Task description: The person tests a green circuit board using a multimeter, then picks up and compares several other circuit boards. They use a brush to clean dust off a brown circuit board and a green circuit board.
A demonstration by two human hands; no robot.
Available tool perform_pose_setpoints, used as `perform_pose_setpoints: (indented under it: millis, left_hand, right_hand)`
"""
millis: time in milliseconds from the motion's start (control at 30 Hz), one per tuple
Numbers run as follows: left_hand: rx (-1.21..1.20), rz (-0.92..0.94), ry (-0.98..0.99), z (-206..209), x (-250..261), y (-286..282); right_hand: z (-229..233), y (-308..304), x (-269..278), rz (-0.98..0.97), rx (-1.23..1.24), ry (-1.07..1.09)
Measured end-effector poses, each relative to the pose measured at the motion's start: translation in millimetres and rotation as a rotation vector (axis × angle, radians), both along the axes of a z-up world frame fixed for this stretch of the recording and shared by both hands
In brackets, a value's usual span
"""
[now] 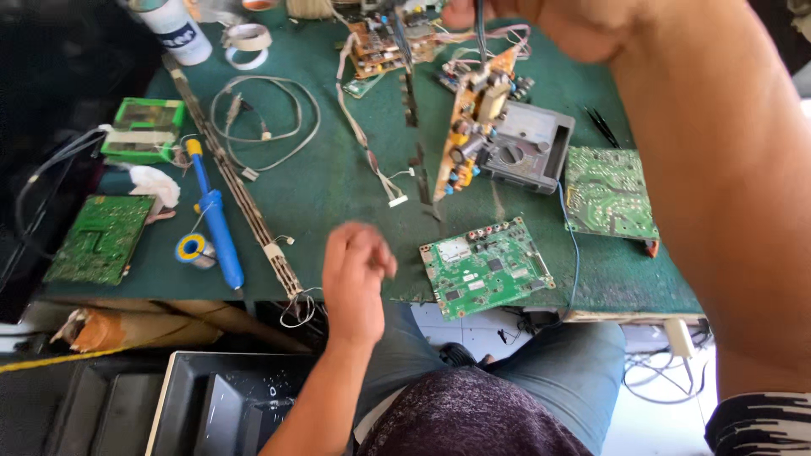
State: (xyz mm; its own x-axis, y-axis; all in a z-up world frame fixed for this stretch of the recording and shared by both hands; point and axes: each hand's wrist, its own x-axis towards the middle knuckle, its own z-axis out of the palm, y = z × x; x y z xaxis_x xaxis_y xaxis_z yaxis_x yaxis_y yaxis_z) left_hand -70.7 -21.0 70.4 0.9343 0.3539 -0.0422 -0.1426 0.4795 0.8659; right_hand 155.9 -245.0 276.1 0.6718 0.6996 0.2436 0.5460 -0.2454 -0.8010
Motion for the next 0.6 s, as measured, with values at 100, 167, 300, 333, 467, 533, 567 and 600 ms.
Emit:
perform_pose_setpoints:
  millis: [100,167,300,333,467,533,567,600]
  left_hand:
    - [0.311,-0.127,-0.073,-3,16,4]
    - [-0.005,-0.137,0.113,-3,18,-4]
    - [-0.588,-0.254,0.367,6,17,-11]
    - [-0.586,-0.230,0.358,-5,20,-14]
    - [-1.227,-0.642,-0.143,-19,19,-24]
    - [-1.324,-0.591,-0.214,-15,22,-26]
    - [-1.361,-0.486,-0.281,-16,26,-25]
    - [-1.395,-0.380,-0.348,-16,30,-25]
  right_hand:
    - [15,23,-10,0.062,-0.032,-0.069]
    - [26,36,-25,-0.014,0.058,0.030]
    - [60,60,-72,-0.103,0.084,0.083]
    - [52,55,-63,-0.079,0.090,0.082]
    - [23,62,-35,0.064,0.277,0.189]
    - [19,69,-33,0.140,0.329,0.228]
    - [20,71,-35,0.155,0.390,0.320]
    - [20,73,-37,0.171,0.450,0.414]
